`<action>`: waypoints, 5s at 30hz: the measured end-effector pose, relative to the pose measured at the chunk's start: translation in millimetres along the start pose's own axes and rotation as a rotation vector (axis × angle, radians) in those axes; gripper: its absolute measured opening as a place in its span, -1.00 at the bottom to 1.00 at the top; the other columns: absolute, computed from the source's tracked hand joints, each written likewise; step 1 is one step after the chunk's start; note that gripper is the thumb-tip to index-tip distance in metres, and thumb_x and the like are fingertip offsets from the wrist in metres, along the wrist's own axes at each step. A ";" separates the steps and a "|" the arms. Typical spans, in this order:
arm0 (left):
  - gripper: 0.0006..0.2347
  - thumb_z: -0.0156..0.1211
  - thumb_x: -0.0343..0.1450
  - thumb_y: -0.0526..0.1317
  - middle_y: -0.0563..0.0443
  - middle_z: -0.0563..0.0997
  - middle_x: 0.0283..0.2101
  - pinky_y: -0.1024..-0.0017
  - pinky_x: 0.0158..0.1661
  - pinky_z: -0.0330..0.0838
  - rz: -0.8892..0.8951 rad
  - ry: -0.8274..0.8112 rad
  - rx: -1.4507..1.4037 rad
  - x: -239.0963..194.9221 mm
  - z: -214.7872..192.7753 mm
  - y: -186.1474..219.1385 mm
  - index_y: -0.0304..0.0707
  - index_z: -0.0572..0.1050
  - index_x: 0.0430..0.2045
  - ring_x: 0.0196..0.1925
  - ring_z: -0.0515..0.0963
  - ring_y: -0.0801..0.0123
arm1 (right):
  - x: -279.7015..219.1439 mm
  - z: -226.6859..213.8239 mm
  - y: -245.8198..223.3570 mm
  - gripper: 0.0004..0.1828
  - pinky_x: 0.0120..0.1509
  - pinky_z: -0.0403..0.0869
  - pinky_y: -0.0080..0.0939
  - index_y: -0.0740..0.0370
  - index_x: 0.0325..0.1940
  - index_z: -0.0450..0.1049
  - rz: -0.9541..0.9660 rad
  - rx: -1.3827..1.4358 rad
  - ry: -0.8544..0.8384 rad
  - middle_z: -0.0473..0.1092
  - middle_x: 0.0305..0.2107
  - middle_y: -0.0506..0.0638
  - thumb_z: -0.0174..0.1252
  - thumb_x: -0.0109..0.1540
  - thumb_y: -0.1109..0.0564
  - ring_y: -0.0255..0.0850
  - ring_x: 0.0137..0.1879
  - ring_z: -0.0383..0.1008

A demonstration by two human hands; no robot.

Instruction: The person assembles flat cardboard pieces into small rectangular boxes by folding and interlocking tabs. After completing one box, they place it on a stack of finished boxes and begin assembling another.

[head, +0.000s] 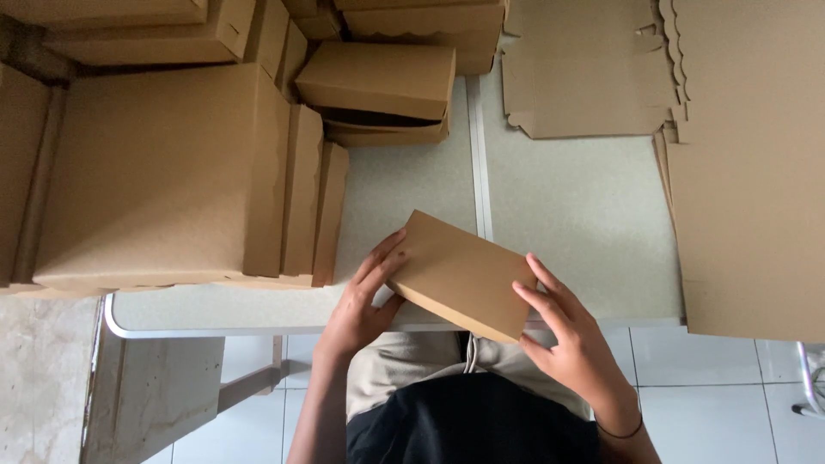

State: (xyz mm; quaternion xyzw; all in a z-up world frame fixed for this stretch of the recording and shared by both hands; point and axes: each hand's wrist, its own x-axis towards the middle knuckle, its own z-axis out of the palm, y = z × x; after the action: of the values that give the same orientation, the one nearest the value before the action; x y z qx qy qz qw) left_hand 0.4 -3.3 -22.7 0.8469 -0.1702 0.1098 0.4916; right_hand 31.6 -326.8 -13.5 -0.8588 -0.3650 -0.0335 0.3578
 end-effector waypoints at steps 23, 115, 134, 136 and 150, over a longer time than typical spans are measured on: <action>-0.66 0.34 0.42 -0.32 -0.37 0.53 0.05 0.19 0.01 0.66 0.205 0.468 -0.176 10.4 45.3 34.6 -0.39 0.38 0.02 0.11 0.65 -0.15 | 26.5 20.8 -21.9 -0.33 0.54 0.33 0.21 0.43 0.35 0.32 -0.104 -0.379 0.253 0.32 0.31 0.27 0.26 0.30 -0.06 0.13 0.43 0.37; -0.20 0.44 0.33 -0.05 -0.15 0.01 0.25 0.15 0.34 0.30 0.071 0.635 -0.265 -10.6 127.4 17.5 -0.34 -0.07 0.27 0.34 0.28 0.05 | 22.4 19.2 22.0 -0.53 -0.31 0.41 -0.38 0.32 0.01 0.44 0.578 1.048 0.675 0.42 -0.24 -0.08 0.24 0.30 -0.14 -0.29 -0.14 0.42; -0.10 0.46 0.29 0.02 -0.13 0.21 0.17 0.33 0.22 0.37 -0.278 0.490 -0.627 -5.7 106.0 26.8 -0.25 -0.11 0.37 0.19 0.36 0.24 | 17.4 8.6 41.2 -0.40 0.08 0.52 -0.12 0.32 0.29 0.31 0.428 1.126 0.555 0.43 0.02 0.09 0.26 0.20 0.13 -0.12 0.11 0.47; -0.04 0.46 0.31 -0.04 -0.13 0.40 0.10 0.34 0.12 0.44 -0.355 0.481 -0.809 6.2 94.1 39.0 -0.20 -0.20 0.48 0.07 0.49 0.25 | 18.7 8.8 43.3 -0.44 0.20 0.50 -0.13 0.37 0.26 0.33 0.399 1.117 0.550 0.46 0.04 0.15 0.26 0.21 0.16 -0.10 0.15 0.48; -0.26 -0.45 0.51 0.26 -0.34 0.24 0.42 -0.14 0.18 0.41 -0.338 0.226 -0.492 22.7 47.1 9.3 -0.21 -0.28 0.53 0.36 0.37 -0.08 | 76.0 -14.1 16.5 -0.18 -0.23 0.61 -0.16 0.05 0.69 -0.47 0.318 0.710 0.334 0.20 -0.47 -0.01 -0.19 0.46 0.09 -0.19 -0.51 0.41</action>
State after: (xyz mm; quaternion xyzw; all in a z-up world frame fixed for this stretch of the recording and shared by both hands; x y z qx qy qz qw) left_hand 18.4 -52.6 -30.5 0.7013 0.0068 0.0755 0.7089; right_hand 100.7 -297.9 11.4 -0.7108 -0.1538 0.0110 0.6863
